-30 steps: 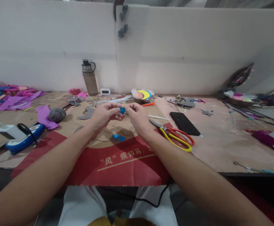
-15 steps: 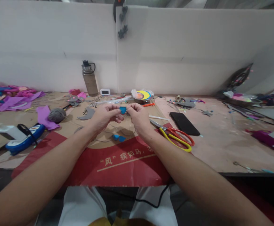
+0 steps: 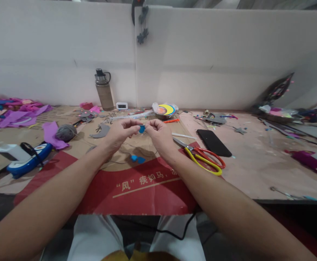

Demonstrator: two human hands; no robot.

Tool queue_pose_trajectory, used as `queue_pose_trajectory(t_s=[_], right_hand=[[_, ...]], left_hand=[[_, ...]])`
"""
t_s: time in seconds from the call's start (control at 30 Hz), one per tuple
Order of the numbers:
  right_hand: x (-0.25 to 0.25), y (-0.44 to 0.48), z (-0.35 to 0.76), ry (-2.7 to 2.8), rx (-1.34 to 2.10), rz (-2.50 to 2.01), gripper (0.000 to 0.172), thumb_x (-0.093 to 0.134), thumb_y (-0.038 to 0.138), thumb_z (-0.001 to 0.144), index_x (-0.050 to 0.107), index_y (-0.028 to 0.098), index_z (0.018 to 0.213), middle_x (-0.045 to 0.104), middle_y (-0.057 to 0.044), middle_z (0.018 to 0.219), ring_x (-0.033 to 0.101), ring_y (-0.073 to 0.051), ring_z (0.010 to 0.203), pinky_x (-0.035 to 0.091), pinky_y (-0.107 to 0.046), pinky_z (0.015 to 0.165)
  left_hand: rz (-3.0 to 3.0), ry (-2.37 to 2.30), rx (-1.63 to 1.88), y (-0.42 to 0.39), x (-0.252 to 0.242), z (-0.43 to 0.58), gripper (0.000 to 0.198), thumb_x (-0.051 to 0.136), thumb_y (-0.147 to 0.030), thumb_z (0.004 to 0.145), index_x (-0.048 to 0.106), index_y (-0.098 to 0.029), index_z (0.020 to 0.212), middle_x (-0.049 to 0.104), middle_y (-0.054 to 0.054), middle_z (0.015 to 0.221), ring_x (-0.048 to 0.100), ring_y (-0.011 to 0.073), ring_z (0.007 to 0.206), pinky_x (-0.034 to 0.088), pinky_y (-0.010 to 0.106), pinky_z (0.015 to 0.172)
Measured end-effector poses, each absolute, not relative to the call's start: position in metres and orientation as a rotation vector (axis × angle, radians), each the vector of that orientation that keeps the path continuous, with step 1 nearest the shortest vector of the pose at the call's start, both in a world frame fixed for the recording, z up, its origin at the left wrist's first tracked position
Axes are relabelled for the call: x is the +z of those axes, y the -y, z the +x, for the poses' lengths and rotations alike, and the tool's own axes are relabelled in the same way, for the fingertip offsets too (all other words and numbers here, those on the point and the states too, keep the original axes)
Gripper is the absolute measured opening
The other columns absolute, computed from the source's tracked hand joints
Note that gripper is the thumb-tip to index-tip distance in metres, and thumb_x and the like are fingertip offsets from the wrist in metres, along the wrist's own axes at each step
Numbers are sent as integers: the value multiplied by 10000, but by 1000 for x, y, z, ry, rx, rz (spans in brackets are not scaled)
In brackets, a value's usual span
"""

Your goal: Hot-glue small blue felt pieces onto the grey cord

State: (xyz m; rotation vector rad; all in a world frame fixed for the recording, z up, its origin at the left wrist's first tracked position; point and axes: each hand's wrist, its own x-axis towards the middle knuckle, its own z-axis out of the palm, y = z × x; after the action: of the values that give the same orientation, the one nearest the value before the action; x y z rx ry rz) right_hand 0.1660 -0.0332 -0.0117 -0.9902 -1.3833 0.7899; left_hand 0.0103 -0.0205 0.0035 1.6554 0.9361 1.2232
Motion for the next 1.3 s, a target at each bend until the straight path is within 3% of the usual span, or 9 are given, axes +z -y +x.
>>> queue_pose_trajectory(t_s=[0.13,0.3,0.6,0.83,1.03,1.3], right_hand=[[-17,32,166,1490,678,-987,144,561,312,771,524,191,702,467,41,621,382,-95,576,304,-245,558],[-20,32,166,1612,533,-1011,137,562,308,782,533,190,717,491,32,634,422,-107,613,315,-245,581],[-20,26,169,1656,629,-935,167,510,333,833,562,180,790,547,9,727,458,-119,673,362,-263,643],[-19,28,170,1638,656,-967,158,543,326,816,569,176,772,450,43,627,371,-97,573,291,-250,548],[-17,28,172,1594,647,-1022,183,549,347,795,533,184,712,448,45,604,380,-97,563,292,-248,543],[-19,27,176,1677,494,-1060,120,535,294,784,537,191,722,513,27,638,447,-117,617,328,-247,586]], left_hand=[[1843,-1031,1257,23,4,11,171,692,-305,723,715,-164,817,673,19,740,565,118,657,437,250,658],[2037,-1138,1232,24,5,10,120,639,-273,734,675,-159,747,648,5,683,544,118,618,421,250,616],[1967,-1171,1248,19,5,7,107,626,-278,736,653,-175,720,649,-5,680,550,113,618,428,253,634],[1991,-1131,1275,21,4,8,87,631,-267,750,659,-192,716,658,-6,704,565,118,651,442,247,645],[1936,-1160,1102,25,10,8,165,654,-349,768,702,-191,779,581,-25,523,465,91,444,392,227,466],[1713,-978,992,22,9,9,250,705,-371,730,699,-156,859,714,62,718,696,195,666,546,285,559]])
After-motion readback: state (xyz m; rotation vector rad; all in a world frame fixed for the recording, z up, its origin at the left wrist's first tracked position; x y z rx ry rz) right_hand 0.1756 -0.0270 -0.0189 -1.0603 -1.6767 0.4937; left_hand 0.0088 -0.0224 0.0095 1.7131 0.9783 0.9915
